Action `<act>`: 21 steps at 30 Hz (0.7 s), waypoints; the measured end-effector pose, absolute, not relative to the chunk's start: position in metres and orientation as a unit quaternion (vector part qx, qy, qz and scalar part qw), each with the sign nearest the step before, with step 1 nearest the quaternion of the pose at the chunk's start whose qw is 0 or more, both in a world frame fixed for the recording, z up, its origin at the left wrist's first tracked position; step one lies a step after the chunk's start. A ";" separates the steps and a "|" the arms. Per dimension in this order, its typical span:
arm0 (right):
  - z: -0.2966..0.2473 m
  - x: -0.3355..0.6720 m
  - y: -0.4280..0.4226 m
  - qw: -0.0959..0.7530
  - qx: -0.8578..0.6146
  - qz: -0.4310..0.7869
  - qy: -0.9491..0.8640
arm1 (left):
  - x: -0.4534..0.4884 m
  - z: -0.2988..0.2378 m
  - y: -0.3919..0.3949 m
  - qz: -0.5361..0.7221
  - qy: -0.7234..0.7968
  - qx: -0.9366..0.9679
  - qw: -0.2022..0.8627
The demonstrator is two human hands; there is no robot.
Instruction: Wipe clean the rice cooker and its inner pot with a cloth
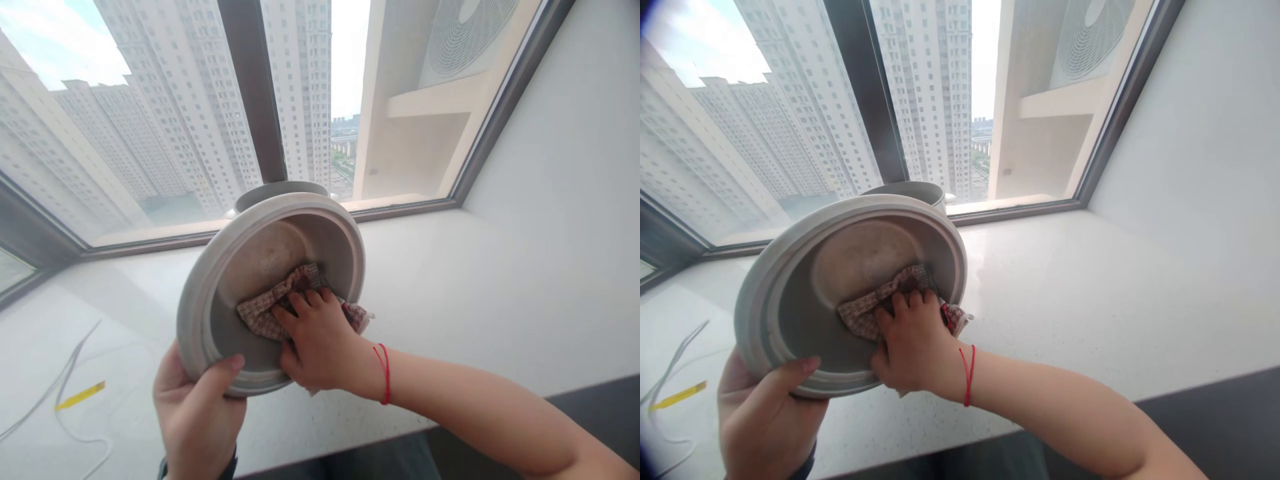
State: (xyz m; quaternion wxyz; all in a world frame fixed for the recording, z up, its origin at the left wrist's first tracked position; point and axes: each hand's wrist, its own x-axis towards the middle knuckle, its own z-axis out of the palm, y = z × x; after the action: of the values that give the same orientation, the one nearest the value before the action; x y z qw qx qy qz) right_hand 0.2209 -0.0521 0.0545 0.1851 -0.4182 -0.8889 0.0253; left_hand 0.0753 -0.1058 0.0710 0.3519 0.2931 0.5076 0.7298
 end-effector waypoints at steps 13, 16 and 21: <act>0.056 0.217 -0.062 0.272 -0.334 0.185 -0.883 | 0.076 0.074 -0.097 0.720 0.471 0.299 0.413; 0.045 0.232 -0.054 0.183 -0.329 0.112 -0.920 | 0.066 0.076 -0.094 0.702 0.484 0.303 0.426; 0.039 0.267 -0.040 0.049 -0.305 -0.027 -0.951 | 0.057 0.079 -0.087 0.654 0.509 0.318 0.461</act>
State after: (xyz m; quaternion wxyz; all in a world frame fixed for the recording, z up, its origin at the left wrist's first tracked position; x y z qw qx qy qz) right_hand 0.2669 -0.0399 0.0393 0.0494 -0.3052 -0.9506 -0.0271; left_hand 0.0570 -0.0866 0.0786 0.4613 0.3177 0.5090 0.6536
